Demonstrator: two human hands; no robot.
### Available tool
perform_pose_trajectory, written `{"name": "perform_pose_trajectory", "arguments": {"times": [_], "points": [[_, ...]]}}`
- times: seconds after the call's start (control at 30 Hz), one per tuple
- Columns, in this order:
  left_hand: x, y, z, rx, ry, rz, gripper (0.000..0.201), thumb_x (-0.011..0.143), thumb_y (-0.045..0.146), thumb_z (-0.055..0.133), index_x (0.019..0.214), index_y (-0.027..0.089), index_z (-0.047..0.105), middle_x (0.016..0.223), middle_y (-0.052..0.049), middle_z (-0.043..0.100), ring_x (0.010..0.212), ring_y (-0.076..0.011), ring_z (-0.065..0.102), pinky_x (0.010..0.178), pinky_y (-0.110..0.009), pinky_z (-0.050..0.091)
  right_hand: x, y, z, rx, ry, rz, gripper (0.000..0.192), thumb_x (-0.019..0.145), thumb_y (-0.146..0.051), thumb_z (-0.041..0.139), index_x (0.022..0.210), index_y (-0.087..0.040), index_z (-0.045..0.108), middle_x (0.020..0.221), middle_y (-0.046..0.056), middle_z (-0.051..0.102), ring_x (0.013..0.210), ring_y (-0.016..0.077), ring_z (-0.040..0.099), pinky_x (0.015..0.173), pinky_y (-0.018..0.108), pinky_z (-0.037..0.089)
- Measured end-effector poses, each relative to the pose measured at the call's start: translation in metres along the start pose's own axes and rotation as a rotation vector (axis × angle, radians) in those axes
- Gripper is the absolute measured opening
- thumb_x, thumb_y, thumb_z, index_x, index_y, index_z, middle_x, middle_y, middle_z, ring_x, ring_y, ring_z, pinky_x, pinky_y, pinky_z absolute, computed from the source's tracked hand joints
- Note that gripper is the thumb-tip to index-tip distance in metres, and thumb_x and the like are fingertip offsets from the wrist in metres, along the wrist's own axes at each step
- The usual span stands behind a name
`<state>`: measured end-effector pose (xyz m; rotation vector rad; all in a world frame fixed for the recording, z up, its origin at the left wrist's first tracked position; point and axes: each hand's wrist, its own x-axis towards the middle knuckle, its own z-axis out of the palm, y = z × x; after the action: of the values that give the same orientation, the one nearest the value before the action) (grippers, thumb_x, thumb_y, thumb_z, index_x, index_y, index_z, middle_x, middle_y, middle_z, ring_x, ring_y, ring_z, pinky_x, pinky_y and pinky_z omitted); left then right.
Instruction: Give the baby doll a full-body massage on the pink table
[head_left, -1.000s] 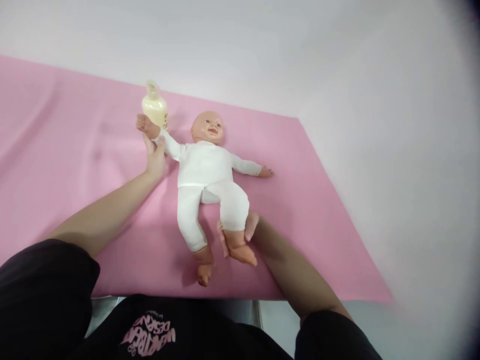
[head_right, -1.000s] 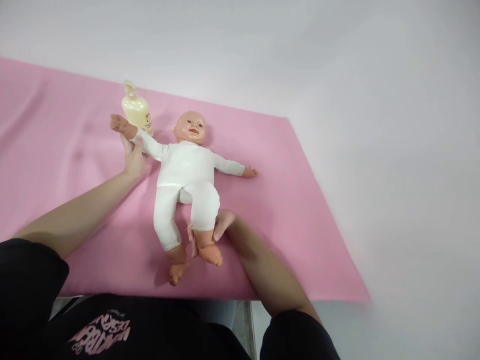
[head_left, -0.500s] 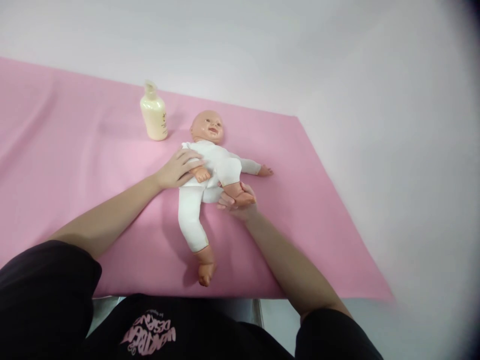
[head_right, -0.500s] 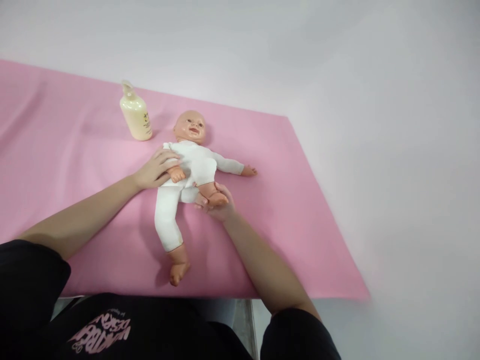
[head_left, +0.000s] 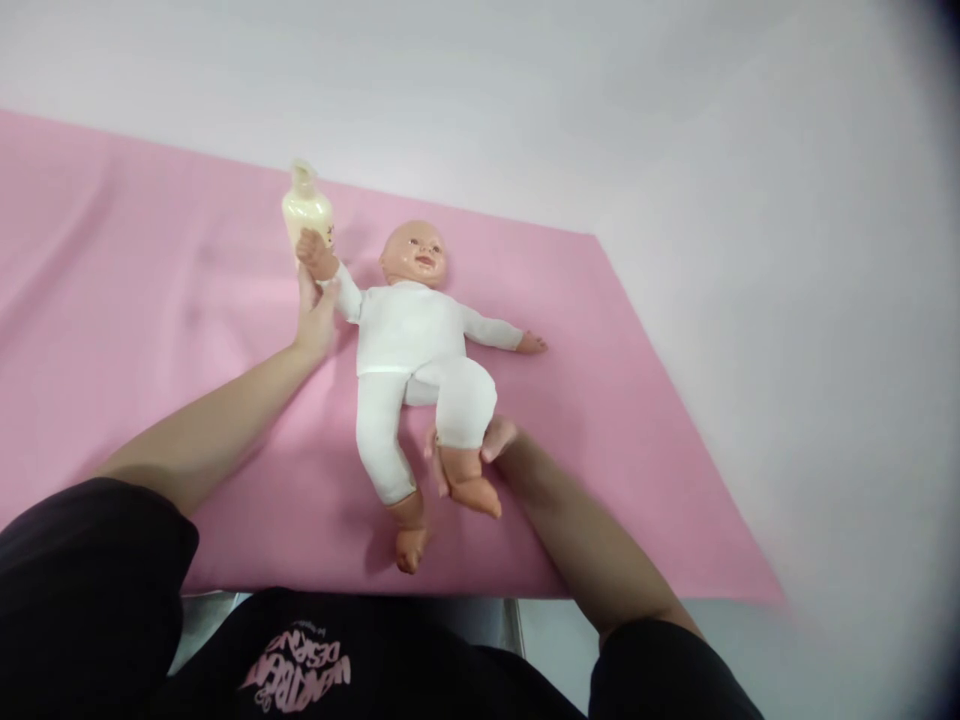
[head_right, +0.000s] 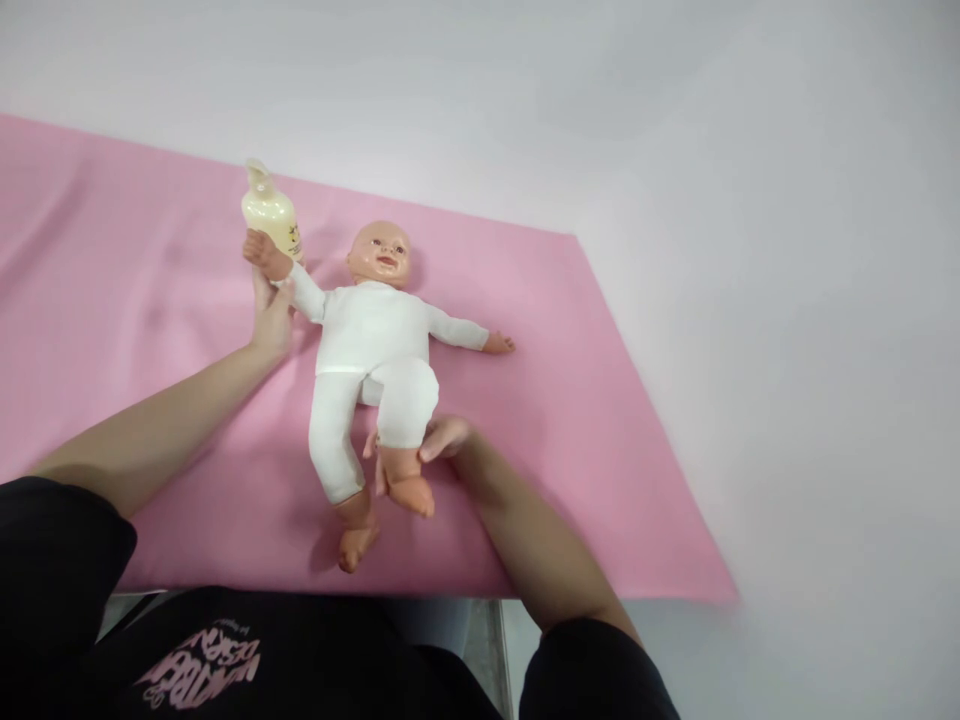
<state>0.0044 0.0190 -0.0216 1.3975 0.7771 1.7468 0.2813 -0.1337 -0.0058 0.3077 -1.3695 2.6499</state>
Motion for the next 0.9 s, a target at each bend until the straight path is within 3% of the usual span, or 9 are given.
{"name": "perform_pose_trajectory", "arguments": {"times": [0.1, 0.23, 0.33, 0.43, 0.53, 0.63, 0.73, 0.8, 0.9], "points": [[0.007, 0.004, 0.0, -0.124, 0.193, -0.146, 0.044, 0.105, 0.03, 0.051, 0.146, 0.028, 0.036, 0.16, -0.007, 0.046, 0.139, -0.0181, 0.052, 0.122, -0.045, 0.041, 0.005, -0.007, -0.002, -0.117, -0.134, 0.255, 0.059, 0.088, -0.028, 0.08, 0.141, -0.017, 0.056, 0.123, 0.017, 0.075, 0.109, 0.0234, 0.075, 0.086, 0.029, 0.056], [0.009, 0.015, 0.005, -0.214, 0.379, -0.293, 0.043, 0.106, 0.019, 0.041, 0.148, 0.023, 0.033, 0.154, -0.008, 0.053, 0.126, -0.0153, 0.059, 0.116, -0.04, 0.047, 0.008, -0.004, -0.002, -0.16, -0.077, 0.276, 0.056, 0.085, -0.022, 0.084, 0.134, -0.017, 0.059, 0.128, 0.015, 0.073, 0.122, 0.0227, 0.071, 0.094, 0.028, 0.056], [0.01, 0.016, 0.004, -0.247, 0.392, -0.309, 0.047, 0.107, 0.021, 0.04, 0.152, 0.023, 0.028, 0.156, -0.009, 0.051, 0.13, -0.0155, 0.058, 0.116, -0.039, 0.046, 0.008, 0.0, -0.002, -0.16, -0.075, 0.238, 0.049, 0.09, -0.018, 0.078, 0.134, -0.016, 0.058, 0.129, 0.016, 0.073, 0.124, 0.0221, 0.07, 0.101, 0.031, 0.055], [0.009, 0.008, -0.001, -0.163, 0.333, -0.305, 0.047, 0.108, 0.025, 0.04, 0.153, 0.023, 0.029, 0.154, -0.008, 0.053, 0.133, -0.0191, 0.057, 0.116, -0.045, 0.047, 0.008, -0.001, -0.001, -0.149, -0.097, 0.217, 0.049, 0.088, -0.013, 0.077, 0.133, -0.015, 0.057, 0.128, 0.017, 0.074, 0.124, 0.0216, 0.07, 0.105, 0.034, 0.053], [0.008, -0.003, -0.007, -0.045, 0.233, -0.231, 0.046, 0.107, 0.043, 0.047, 0.15, 0.031, 0.034, 0.155, -0.004, 0.051, 0.139, -0.0222, 0.053, 0.114, -0.047, 0.049, 0.007, -0.002, -0.001, -0.093, -0.099, 0.191, 0.057, 0.083, -0.009, 0.08, 0.135, -0.017, 0.057, 0.128, 0.016, 0.074, 0.123, 0.0218, 0.07, 0.105, 0.035, 0.054], [0.004, -0.01, -0.009, 0.045, 0.076, -0.015, 0.059, 0.097, 0.066, 0.058, 0.146, 0.039, 0.04, 0.156, -0.002, 0.048, 0.146, -0.024, 0.049, 0.119, -0.046, 0.046, 0.001, 0.003, -0.005, -0.004, -0.048, 0.054, 0.058, 0.081, -0.019, 0.084, 0.133, -0.017, 0.058, 0.121, 0.018, 0.075, 0.113, 0.0241, 0.074, 0.095, 0.035, 0.059], [-0.003, -0.008, -0.007, 0.157, -0.08, 0.233, 0.066, 0.096, 0.065, 0.06, 0.148, 0.03, 0.039, 0.154, -0.011, 0.05, 0.144, -0.0243, 0.051, 0.123, -0.047, 0.04, -0.008, 0.012, -0.01, 0.06, 0.049, -0.171, 0.058, 0.081, -0.038, 0.084, 0.129, -0.017, 0.059, 0.105, 0.013, 0.077, 0.091, 0.0211, 0.076, 0.076, 0.03, 0.06], [-0.009, 0.0, -0.003, 0.276, -0.249, 0.347, 0.063, 0.098, 0.059, 0.06, 0.147, 0.023, 0.041, 0.148, -0.016, 0.055, 0.139, -0.0259, 0.055, 0.121, -0.049, 0.041, -0.011, 0.015, -0.013, 0.087, 0.193, -0.284, 0.057, 0.081, -0.049, 0.081, 0.124, -0.019, 0.06, 0.088, 0.005, 0.075, 0.077, 0.0172, 0.072, 0.07, 0.028, 0.058], [-0.016, 0.016, 0.003, 0.524, -0.62, 0.45, 0.052, 0.099, 0.055, 0.058, 0.139, 0.021, 0.054, 0.139, -0.015, 0.065, 0.133, -0.0296, 0.058, 0.119, -0.054, 0.041, -0.009, 0.01, -0.012, 0.114, 0.573, -0.365, 0.05, 0.085, -0.056, 0.072, 0.116, -0.017, 0.062, 0.072, 0.0, 0.063, 0.066, 0.0149, 0.062, 0.064, 0.027, 0.054]]}}
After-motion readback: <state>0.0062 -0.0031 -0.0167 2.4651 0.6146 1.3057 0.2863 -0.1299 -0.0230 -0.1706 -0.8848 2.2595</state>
